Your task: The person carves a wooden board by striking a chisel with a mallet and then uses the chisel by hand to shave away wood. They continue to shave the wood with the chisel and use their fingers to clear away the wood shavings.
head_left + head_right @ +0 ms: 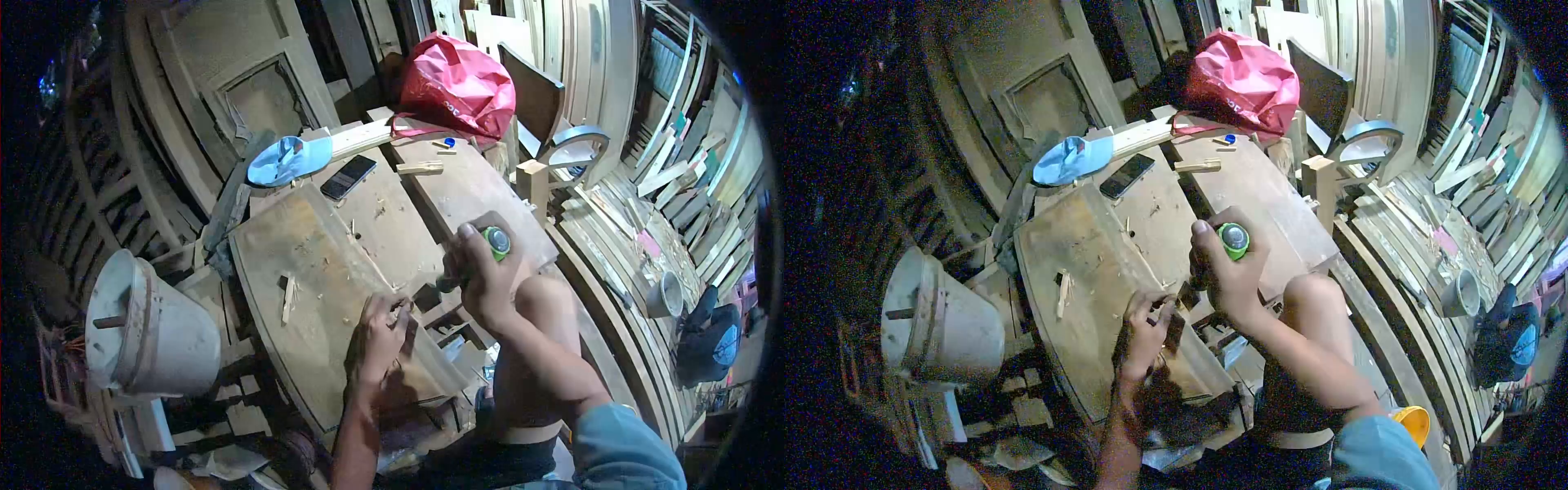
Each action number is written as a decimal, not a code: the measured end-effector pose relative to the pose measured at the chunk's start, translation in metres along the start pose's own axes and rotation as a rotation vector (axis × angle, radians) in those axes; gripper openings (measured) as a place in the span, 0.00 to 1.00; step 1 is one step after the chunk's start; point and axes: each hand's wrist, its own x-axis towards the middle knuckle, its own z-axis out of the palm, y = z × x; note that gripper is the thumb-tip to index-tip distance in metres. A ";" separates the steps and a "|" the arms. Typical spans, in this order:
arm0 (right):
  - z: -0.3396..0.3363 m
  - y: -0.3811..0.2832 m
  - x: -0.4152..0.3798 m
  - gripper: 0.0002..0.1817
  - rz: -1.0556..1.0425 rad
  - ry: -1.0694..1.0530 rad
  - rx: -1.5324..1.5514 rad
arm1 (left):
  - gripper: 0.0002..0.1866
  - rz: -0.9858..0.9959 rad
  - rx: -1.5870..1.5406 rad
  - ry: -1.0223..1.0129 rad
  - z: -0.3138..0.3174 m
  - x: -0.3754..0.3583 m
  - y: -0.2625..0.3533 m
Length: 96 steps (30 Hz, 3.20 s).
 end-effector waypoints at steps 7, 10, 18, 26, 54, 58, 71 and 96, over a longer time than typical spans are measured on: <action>0.008 0.005 0.001 0.10 0.019 0.101 -0.017 | 0.11 -0.039 0.022 -0.027 -0.003 0.001 0.004; 0.009 0.003 0.002 0.11 0.032 0.125 -0.038 | 0.11 -0.037 0.038 -0.033 -0.003 0.000 0.001; 0.009 0.007 0.010 0.10 -0.013 0.123 -0.010 | 0.10 -0.039 -0.020 -0.016 -0.006 0.001 0.008; 0.014 0.010 0.009 0.11 -0.005 0.136 -0.072 | 0.11 -0.061 -0.067 -0.034 -0.004 0.001 0.004; 0.015 0.016 -0.002 0.09 -0.068 0.129 -0.204 | 0.08 -0.187 0.019 -0.133 -0.015 0.005 0.021; 0.013 0.011 0.003 0.08 -0.013 0.142 -0.195 | 0.08 -0.130 0.053 -0.106 -0.009 0.001 0.008; 0.014 0.005 -0.001 0.07 0.010 0.123 -0.158 | 0.07 -0.133 -0.016 -0.090 -0.008 0.001 0.012; 0.024 0.001 -0.001 0.07 -0.076 0.150 -0.105 | 0.08 -0.049 -0.028 -0.008 -0.009 0.002 0.010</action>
